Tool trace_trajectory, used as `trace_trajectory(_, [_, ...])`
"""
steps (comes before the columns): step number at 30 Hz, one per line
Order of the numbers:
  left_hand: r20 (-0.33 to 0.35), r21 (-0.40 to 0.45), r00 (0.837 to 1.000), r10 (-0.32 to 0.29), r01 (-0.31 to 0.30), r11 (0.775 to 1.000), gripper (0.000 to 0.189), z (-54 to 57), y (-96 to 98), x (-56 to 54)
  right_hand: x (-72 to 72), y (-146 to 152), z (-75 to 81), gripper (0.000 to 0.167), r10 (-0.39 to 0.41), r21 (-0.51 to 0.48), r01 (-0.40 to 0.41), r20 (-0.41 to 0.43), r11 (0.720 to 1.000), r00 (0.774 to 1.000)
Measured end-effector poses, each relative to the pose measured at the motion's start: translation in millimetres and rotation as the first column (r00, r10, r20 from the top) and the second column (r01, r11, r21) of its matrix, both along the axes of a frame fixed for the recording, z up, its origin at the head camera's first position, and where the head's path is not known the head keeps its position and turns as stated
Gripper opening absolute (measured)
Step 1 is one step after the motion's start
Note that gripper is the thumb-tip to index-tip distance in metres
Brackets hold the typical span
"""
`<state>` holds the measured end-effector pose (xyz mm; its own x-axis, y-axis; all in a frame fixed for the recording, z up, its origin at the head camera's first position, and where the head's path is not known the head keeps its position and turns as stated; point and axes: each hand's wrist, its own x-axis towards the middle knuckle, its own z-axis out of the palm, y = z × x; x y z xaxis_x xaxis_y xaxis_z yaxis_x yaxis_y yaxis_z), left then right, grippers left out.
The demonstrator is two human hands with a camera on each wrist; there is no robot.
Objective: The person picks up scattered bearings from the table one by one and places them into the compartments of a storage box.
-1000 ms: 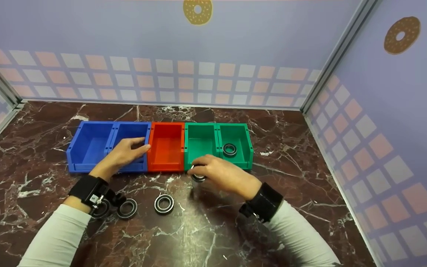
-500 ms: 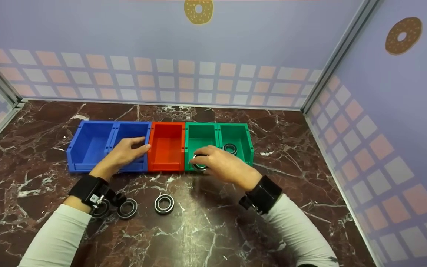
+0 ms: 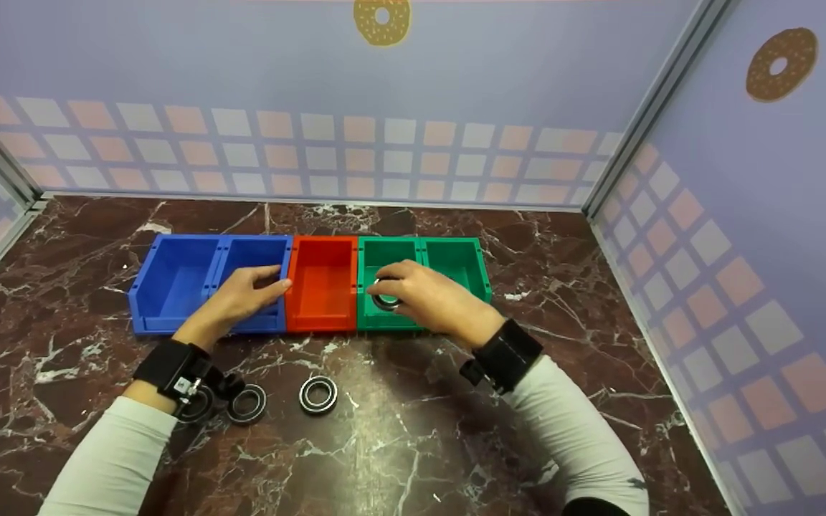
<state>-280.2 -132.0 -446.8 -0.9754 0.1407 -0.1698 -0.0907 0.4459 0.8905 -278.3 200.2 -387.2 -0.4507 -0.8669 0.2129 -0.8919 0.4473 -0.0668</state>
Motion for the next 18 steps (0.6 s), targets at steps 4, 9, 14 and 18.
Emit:
trace_trajectory(4, [0.014, 0.01, 1.0, 0.007, -0.007, 1.0, 0.063, -0.1, -0.1, 0.3, -5.1, 0, 2.5, 0.044, -0.01, -0.011, 0.01, -0.005, 1.0, 1.0])
trace_trajectory(9, [-0.004, -0.019, 1.0, 0.001, -0.001, 1.0, 0.063, -0.8, -0.1, -0.6, -9.5, 1, 4.4, 0.045, -0.025, -0.005, 0.025, 0.002, 1.0, 1.0])
trace_trajectory(14, [-0.025, -0.019, 1.0, -0.007, 0.007, 1.0, 0.062, -2.0, -0.9, -1.6, -13.1, -1, 5.4, 0.044, -0.042, 0.01, 0.042, 0.016, 0.999, 0.999])
trace_trajectory(18, [-0.007, -0.018, 1.0, 0.002, -0.002, 1.0, 0.063, -1.8, -1.5, -1.2, -16.7, -4, 5.3, 0.043, -0.054, 0.015, 0.053, 0.04, 0.998, 0.998])
